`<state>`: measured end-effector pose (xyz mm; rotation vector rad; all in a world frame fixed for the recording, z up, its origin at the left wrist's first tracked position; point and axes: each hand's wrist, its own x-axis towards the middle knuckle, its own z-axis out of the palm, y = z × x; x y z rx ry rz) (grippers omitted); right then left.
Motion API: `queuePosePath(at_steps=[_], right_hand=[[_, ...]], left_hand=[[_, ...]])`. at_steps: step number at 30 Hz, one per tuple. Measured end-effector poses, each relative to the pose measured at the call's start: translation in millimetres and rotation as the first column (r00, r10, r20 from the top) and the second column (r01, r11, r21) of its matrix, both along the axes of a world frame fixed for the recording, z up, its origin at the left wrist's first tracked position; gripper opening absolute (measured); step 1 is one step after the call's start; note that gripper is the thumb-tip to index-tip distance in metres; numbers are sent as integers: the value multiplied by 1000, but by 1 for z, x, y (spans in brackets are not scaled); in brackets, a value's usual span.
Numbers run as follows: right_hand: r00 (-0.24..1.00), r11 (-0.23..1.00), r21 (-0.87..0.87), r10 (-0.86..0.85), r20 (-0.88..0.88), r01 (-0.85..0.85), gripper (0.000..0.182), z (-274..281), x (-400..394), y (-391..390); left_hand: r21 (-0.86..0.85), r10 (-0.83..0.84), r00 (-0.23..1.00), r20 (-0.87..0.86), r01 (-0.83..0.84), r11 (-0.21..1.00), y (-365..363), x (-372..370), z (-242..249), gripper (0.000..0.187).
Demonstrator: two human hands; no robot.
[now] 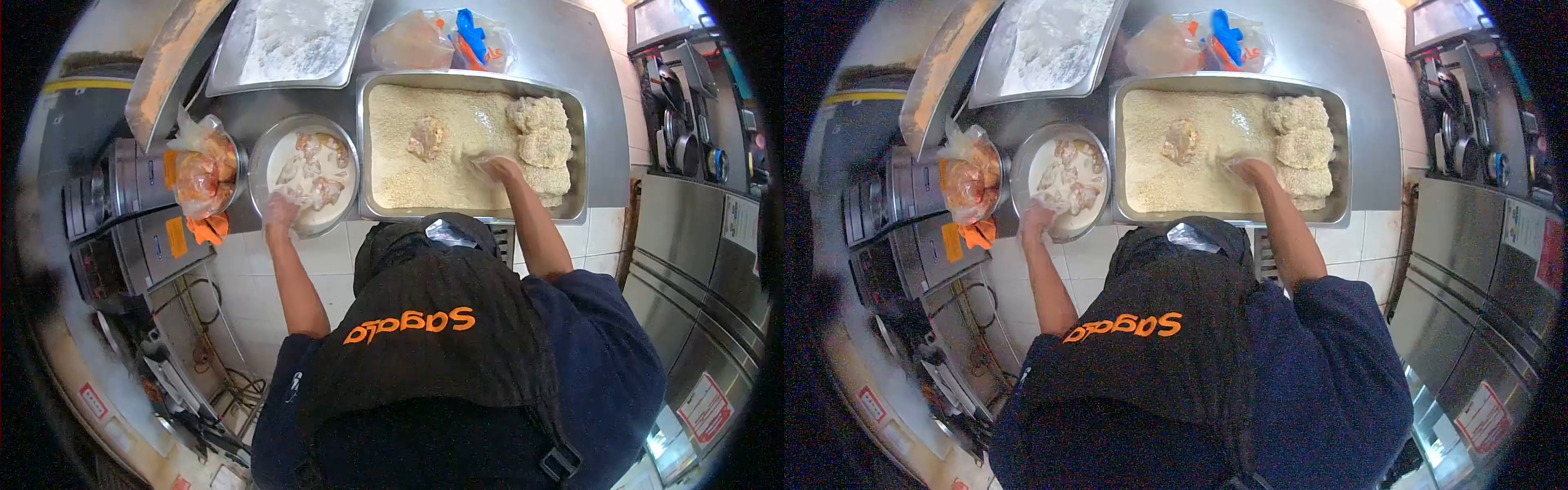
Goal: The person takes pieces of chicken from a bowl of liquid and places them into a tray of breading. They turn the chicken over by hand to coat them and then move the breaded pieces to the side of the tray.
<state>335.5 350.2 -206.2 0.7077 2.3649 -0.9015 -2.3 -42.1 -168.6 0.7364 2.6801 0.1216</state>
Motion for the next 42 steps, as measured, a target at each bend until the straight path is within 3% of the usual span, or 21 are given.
queuePosePath(at_steps=[3, 5, 8, 11, 12, 13, 17, 19, 20, 22, 23, 25, 26, 28, 30, 33, 35, 36, 37, 38, 42], right_hand=[[958, 848, -446, -250, 140, 287, 50, 81, -21, -31], [962, 780, -567, -259, 91, 264, 51, -2, -25, -48], [931, 794, -588, -81, -356, -156, 52, -2, -50, -69], [806, 819, -458, 9, -592, -345, 62, -1, -86, -97], [929, 595, -801, -329, -171, 63, 66, 24, -102, -103], [808, 203, -851, -478, 345, 484, 71, 43, -110, -105], [689, 237, -779, -652, 315, 581, 70, 53, -101, -103], [469, 356, -866, -867, -167, 350, 63, 35, -76, -97], [465, 358, -863, -869, -168, 357, 63, 42, -71, -89], [497, -361, -799, -638, 588, 482, 69, 59, -66, -66], [498, -356, -800, -639, 586, 483, 69, 68, -62, -66], [840, 402, -822, -519, 160, 405, 70, 83, -51, -75], [945, 768, -641, -214, -245, 8, 63, 46, -46, -76], [924, 699, -714, -294, -244, 34, 60, 31, -63, -89], [901, 616, -786, -368, -231, 50, 57, 0, -90, -111], [891, 541, -837, -417, -180, 84, 50, -34, -116, -121], [852, 956, -232, 30, -523, -176, 60, 17, -111, -100], [851, 953, -230, 48, -523, -195, 60, 31, -113, -93], [860, 801, -567, -415, -296, 192, 57, 42, -116, -86], [682, 427, -731, -728, 70, 532, 55, 50, -121, -81], [922, 929, 40, -360, -141, 368, 50, 50, -130, -25]], left_hand=[[-24, -26, 999, 37, 27, 999, 11, 27, -13, 33], [19, 29, 975, 221, -34, 999, 25, 37, -9, 31], [-167, -103, 924, 368, 174, 970, -23, -19, -169, 51], [-126, -114, 911, 397, 177, 976, 35, 5, -101, 47], [-104, -116, 904, 411, 173, 979, 53, 19, -74, 45], [-82, -116, 899, 422, 166, 983, 74, 31, -45, 43], [24, -185, 925, 332, 188, 982, 69, 27, -48, 32], [51, -132, 927, 351, 122, 991, 58, 18, -66, 32], [71, -79, 926, 370, 57, 996, 51, 14, -75, 32], [179, -182, 912, 366, 123, 976, 30, 2, -91, 33], [274, -271, 897, 348, 179, 945, 19, -2, -100, 34], [253, -128, 915, 384, 29, 967, 10, 1, -100, 33], [490, -242, 867, 436, -3, 872, 16, 9, -73, 33], [694, -363, 817, 448, -62, 717, 36, 27, -13, 32], [454, -50, 574, 817, -589, 668, 55, 41, 42, 32], [440, 7, 564, 826, -650, 619, 51, 44, 60, 30], [469, -19, 575, 818, -647, 601, 48, 45, 71, 32], [494, -43, 584, 810, -641, 587, 44, 46, 74, 34], [493, -27, 585, 810, -656, 571, 40, 46, 71, 34], [524, -85, 569, 818, -676, 518, 35, 44, 69, 37], [390, -210, 347, 914, -895, 218, 35, 49, 92, 46]])
